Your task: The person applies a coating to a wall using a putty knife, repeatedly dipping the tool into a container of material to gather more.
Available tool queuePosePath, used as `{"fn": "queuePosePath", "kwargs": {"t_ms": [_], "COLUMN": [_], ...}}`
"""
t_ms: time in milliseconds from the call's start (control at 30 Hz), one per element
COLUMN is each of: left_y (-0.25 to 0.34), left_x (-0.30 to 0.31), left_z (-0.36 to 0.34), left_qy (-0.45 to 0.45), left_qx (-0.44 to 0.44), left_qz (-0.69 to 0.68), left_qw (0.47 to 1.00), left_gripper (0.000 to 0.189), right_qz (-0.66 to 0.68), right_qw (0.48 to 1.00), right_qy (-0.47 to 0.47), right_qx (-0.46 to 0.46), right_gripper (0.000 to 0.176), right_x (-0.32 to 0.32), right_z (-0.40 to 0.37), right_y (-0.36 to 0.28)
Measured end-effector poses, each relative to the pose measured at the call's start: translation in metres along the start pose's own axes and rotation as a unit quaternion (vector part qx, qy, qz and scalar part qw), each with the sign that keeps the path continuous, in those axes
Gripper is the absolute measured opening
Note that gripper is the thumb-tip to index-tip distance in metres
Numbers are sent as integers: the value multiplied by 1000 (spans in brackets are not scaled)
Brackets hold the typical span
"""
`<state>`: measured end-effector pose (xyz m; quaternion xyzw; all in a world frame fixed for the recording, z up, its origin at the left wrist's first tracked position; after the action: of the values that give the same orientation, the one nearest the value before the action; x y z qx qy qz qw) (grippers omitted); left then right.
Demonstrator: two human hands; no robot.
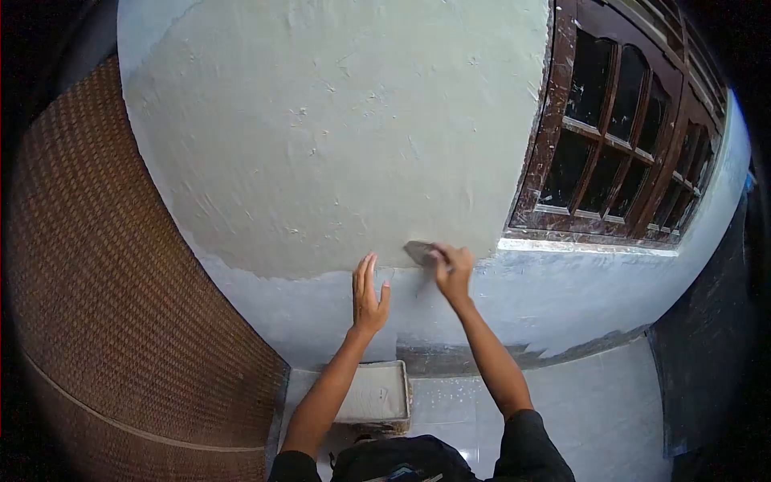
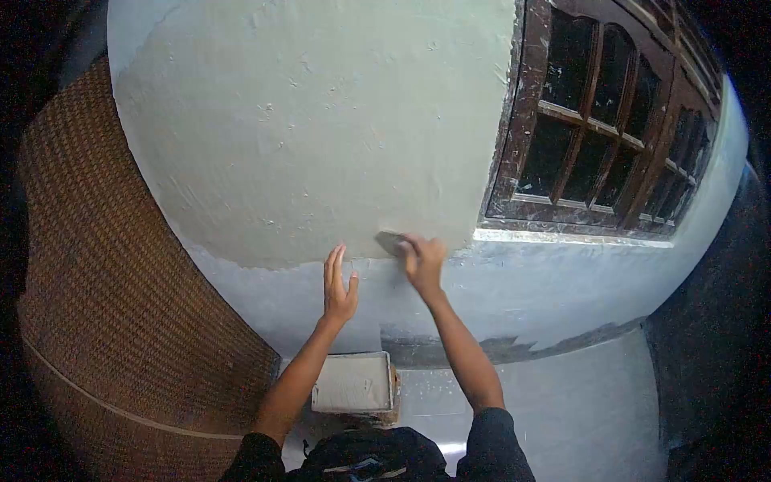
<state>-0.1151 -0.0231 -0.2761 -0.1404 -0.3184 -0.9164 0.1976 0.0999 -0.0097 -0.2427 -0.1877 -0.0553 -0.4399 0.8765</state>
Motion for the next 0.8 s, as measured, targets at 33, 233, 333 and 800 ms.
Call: {"fn": "queuePosePath", "kwargs": {"t_ms": [33,233,333,800], "left_y": [-1,-7,1,15], "left_x": [0,4,1,24], "left_z": [-4,-16,-15,-23], "left_qy": [-3,11,14,6], "left_qx": [-1,20,26,33], "left_qz": [8,41,41,131], "left_qw": [1000,999,999,991], "left_gripper": [57,56,56,55], "right_qz": [-12,141,191,186], "right_qw": [998,885,936,890], "right_qy": [46,354,185,293], "right_qx": [-28,-267,-229,-297], "right_gripper": [18,25,23,22], "right_x": [2,67,50,60], "right_z": [-2,6,1,2], "right_y": [15,72,37,43]}}
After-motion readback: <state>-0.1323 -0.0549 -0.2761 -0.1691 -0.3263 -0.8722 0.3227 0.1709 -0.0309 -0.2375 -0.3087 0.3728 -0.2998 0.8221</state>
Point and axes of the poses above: each hand's wrist, its own z-axis towards the middle knuckle, its own x-axis out of the back of the hand, y = z × x, the point moved 1 cm from there along z, towards the middle knuckle, and after that the axes turned 4 degrees about -y, right-handed, at the moved point
